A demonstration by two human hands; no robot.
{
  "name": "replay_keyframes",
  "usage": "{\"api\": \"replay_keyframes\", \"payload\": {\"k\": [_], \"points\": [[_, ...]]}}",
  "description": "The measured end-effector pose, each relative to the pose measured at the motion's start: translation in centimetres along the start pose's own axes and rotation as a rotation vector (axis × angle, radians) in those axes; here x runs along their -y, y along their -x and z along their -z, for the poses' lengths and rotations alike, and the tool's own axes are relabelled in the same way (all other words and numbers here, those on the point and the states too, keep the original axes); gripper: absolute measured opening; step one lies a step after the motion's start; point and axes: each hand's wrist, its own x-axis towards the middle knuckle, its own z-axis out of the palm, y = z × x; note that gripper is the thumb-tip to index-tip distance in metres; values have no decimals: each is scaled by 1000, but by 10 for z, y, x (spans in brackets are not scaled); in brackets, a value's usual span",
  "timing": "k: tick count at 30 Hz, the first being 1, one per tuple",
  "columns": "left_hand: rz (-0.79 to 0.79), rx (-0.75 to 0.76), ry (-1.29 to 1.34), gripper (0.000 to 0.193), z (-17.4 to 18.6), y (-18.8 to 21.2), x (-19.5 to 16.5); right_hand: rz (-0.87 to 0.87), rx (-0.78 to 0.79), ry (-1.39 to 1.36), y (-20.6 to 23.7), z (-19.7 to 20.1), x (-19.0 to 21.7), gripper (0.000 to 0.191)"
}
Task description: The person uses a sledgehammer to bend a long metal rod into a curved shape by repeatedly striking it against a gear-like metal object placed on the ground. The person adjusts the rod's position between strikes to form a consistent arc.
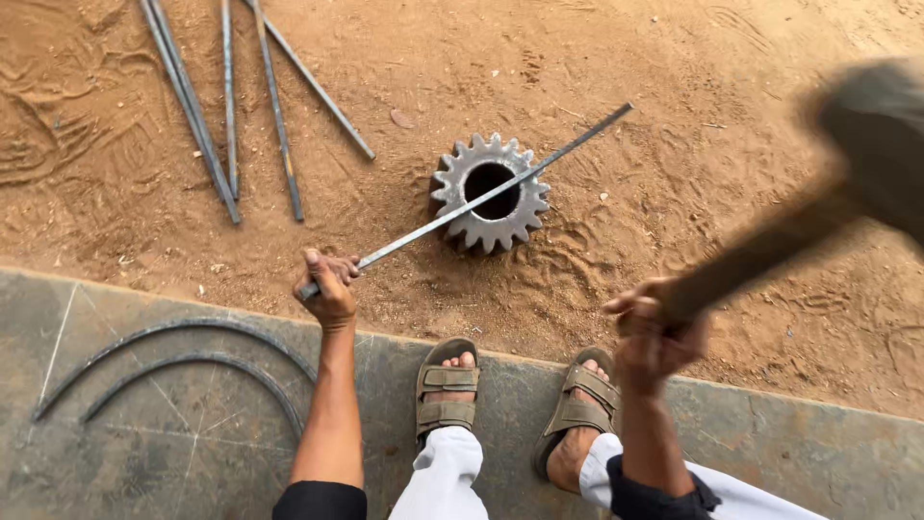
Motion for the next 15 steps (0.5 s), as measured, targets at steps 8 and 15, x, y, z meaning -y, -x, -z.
{"api": "replay_keyframes", "payload": {"k": [8, 15], "points": [[-18, -6, -38, 62, -3, 10, -11, 184, 86, -97, -35, -29, -84, 21], [-45, -39, 29, 61, -5, 6, -25, -716, 251, 596, 90, -8, -168, 30]]}}
